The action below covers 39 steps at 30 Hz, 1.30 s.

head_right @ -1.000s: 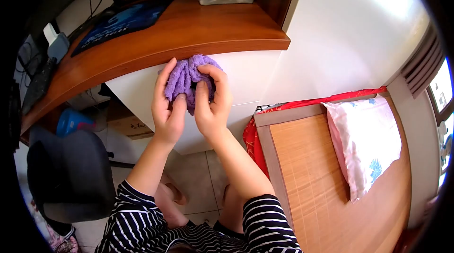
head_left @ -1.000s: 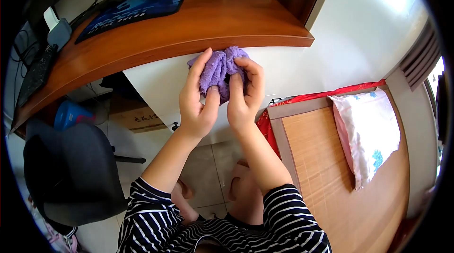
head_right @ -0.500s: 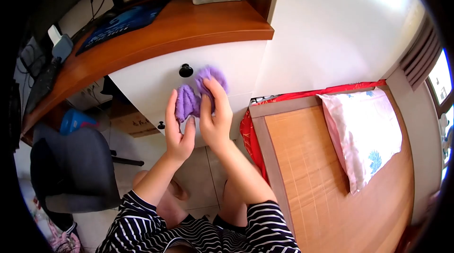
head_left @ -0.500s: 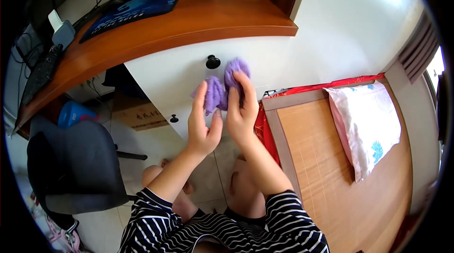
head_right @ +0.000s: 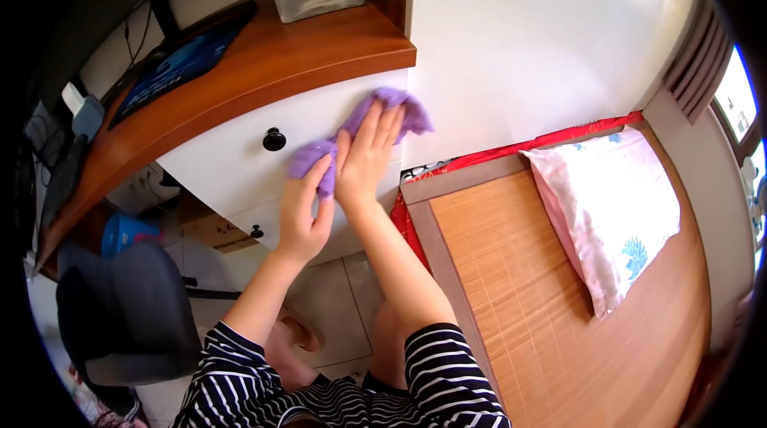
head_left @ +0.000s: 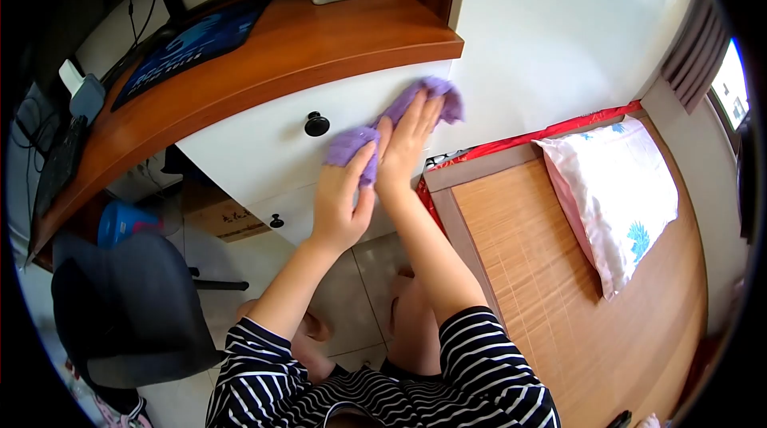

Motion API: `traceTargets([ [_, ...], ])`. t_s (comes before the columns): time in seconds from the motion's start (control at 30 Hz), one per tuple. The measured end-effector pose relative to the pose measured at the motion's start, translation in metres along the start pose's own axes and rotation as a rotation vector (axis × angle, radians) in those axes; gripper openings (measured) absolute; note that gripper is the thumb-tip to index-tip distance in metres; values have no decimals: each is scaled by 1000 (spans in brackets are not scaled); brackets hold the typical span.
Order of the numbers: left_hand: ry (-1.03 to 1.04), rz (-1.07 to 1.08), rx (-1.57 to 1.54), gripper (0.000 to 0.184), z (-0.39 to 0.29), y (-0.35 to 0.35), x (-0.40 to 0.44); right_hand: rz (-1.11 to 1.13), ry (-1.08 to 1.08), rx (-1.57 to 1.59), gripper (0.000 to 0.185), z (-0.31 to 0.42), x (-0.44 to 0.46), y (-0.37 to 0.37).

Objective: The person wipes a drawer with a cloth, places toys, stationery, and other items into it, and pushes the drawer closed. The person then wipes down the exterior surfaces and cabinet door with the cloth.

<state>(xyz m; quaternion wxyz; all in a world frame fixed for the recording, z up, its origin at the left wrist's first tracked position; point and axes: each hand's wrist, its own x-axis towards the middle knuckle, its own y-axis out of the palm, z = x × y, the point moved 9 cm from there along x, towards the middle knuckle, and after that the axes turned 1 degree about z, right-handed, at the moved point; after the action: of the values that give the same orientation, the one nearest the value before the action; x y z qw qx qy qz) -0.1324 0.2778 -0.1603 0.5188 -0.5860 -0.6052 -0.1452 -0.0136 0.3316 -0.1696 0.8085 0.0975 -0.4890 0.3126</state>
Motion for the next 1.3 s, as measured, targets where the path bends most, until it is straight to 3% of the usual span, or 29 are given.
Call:
traceTargets([
  [0.17, -47, -83, -57, 44, 16, -3, -21, 197, -181, 9, 58, 12, -36, 15],
  [0.3, 83, -168, -79, 41, -17, -12, 16, 117, -175, 14, 64, 24, 26, 0],
  [0.53, 195, -181, -79, 37, -20, 5, 34, -13, 167, -17, 70, -9, 20, 2],
  [0.63, 153, -27, -47, 37, -7, 17, 16, -18, 312, 56, 73, -34, -21, 9],
  [0.77, -98, 181, -42, 40, 23, 36, -30, 59, 412, 94, 74, -76, -96, 22],
  [0.9, -208, 249, -98, 43, 30, 31, -51, 74, 425, 71, 73, -72, -107, 28],
  [1.03, -190, 59, -35, 41, 36, -21, -60, 77, 103, 48, 70, -16, -123, 61],
  [1.1, -356, -107, -58, 32, 62, -58, -85, 110, -92, 2, 63, 28, -137, 79],
  [1.17, -591, -317, -138, 27, 94, -94, -120, 337, -395, 6, 54, 89, -147, 99],
  [1.3, -543, -351, -103, 25, 93, -87, -121, 552, -479, 114, 43, 97, -131, 89],
])
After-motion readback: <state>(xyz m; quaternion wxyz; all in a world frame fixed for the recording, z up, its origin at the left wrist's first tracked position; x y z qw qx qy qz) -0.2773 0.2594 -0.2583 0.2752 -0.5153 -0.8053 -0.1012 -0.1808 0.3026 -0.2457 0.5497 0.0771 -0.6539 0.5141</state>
